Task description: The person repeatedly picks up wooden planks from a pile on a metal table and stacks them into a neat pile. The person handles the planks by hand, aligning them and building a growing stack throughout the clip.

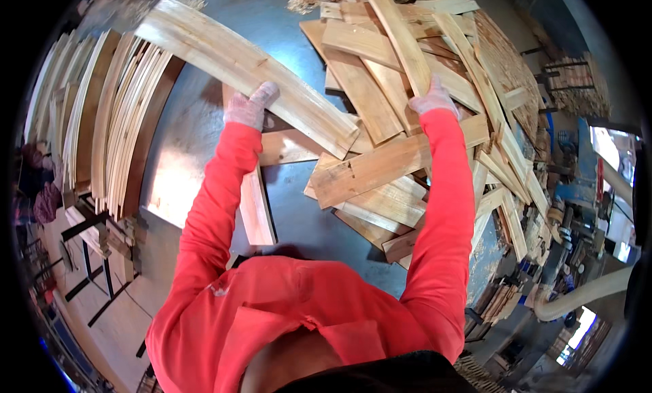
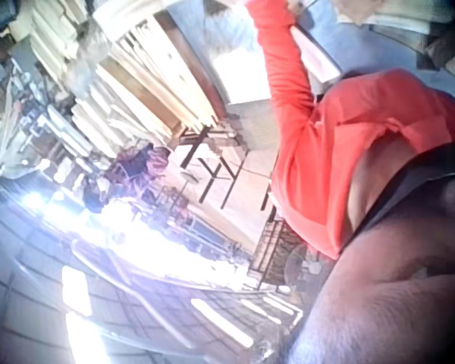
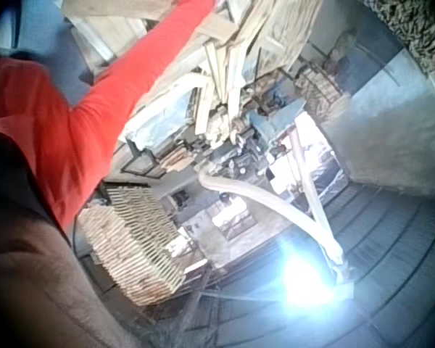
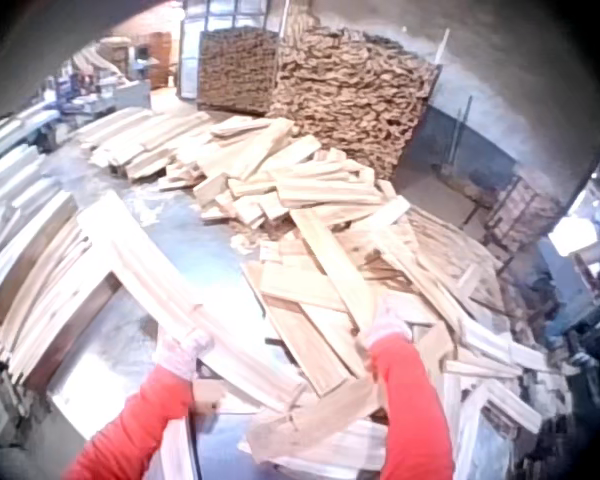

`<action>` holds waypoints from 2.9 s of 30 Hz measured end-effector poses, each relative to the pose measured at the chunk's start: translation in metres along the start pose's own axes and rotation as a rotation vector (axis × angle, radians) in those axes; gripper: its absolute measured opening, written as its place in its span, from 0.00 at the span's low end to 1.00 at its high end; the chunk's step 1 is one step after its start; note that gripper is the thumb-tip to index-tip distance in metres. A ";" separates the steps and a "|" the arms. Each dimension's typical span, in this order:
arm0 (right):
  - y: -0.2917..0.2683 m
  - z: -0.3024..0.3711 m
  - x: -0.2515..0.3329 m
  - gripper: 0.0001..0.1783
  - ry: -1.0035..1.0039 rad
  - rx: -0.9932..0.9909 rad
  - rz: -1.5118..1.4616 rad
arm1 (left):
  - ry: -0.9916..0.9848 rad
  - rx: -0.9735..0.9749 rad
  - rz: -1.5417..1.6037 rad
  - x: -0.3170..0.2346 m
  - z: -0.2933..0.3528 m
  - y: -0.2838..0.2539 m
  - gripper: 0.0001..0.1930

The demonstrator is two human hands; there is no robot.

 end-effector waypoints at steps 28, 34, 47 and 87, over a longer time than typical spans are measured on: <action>-0.096 0.230 0.037 0.36 -0.712 -0.663 -0.313 | -0.411 0.646 0.114 0.001 0.095 -0.021 0.27; -0.167 0.305 0.017 0.36 -0.888 -0.861 0.551 | -0.180 1.825 -0.180 -0.021 0.157 0.009 0.38; 0.018 0.755 -0.396 0.31 1.620 -0.535 0.022 | 0.473 1.342 -0.691 0.008 0.204 0.136 0.27; 0.160 0.407 0.199 0.61 -0.259 0.179 -0.260 | 0.144 0.160 -0.913 0.118 0.129 -0.240 0.27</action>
Point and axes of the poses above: each hand's wrist, its own z-axis away from the middle knuckle, its own y-axis out of the palm, x = y × z, the point moved 4 cm from there along -z, towards the middle knuckle, and after that the axes turned 11 degrees about -x, right-handed, at the moved point
